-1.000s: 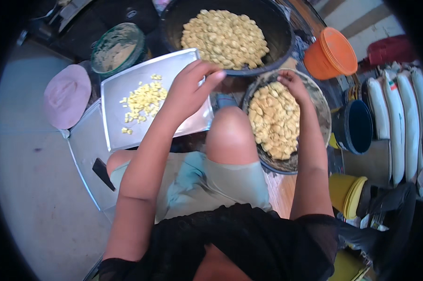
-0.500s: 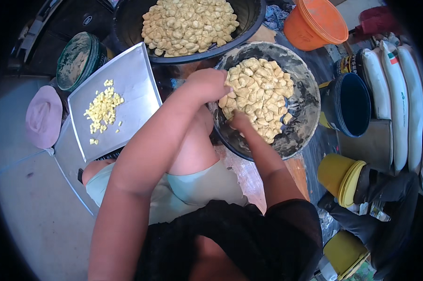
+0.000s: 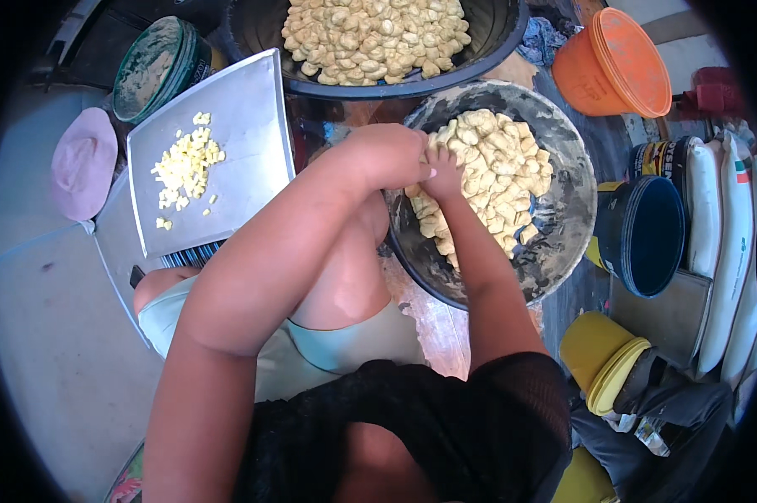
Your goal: The person flattens pieces of dough, adds diced filling from a tray, pinches the dough closed by hand, and places the shaped dough pieces into a bowl.
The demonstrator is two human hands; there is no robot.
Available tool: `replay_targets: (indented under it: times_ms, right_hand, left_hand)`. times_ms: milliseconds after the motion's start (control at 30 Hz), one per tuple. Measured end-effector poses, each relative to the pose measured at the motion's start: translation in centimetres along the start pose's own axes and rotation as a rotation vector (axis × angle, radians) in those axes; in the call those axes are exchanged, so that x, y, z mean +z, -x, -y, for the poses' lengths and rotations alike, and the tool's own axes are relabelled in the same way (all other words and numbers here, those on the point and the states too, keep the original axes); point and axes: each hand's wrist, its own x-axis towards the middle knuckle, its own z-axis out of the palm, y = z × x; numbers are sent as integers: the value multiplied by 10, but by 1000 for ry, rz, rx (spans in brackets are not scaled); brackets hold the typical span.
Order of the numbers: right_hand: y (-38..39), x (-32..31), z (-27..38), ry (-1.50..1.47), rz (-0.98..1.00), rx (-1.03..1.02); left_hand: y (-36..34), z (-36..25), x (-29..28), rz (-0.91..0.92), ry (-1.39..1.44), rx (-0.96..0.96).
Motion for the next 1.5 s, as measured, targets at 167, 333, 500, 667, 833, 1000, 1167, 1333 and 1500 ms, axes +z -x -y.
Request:
replay_targets:
  times_ms: [167,333,500,667,833,1000,1167,1333,1500]
  right_hand:
    - [13,-55,-38,-177,456,-322]
    - [-40,-77,-37,-164,229,-57]
    - [-23,2,-6,-12,-77,-14]
    - [73,-15,15,162,212,-415]
    - [47,-56,-22,-373,367,-233]
    - [15,-12,5,-163,42,106]
    - [34,44,1,-57,-108,-21]
    - [55,-5,-22,-356,250,-201]
    - [23,-13,4,-84,-39,-95]
  left_hand:
    - [4,3,0,83,-31,-5]
    - [5,7,1,74,-8,-10]
    - [3,-3,-4,82,-4,37]
    - [10,9,-1,29,-25,10]
    - [8,2,0,67,-29,37]
    - [2,4,2,37,-27,81]
    - [4,-8,-10,130,-9,58]
    - [7,-1,-3,61,-27,62]
    - [-1,-8,-2,107,-1,78]
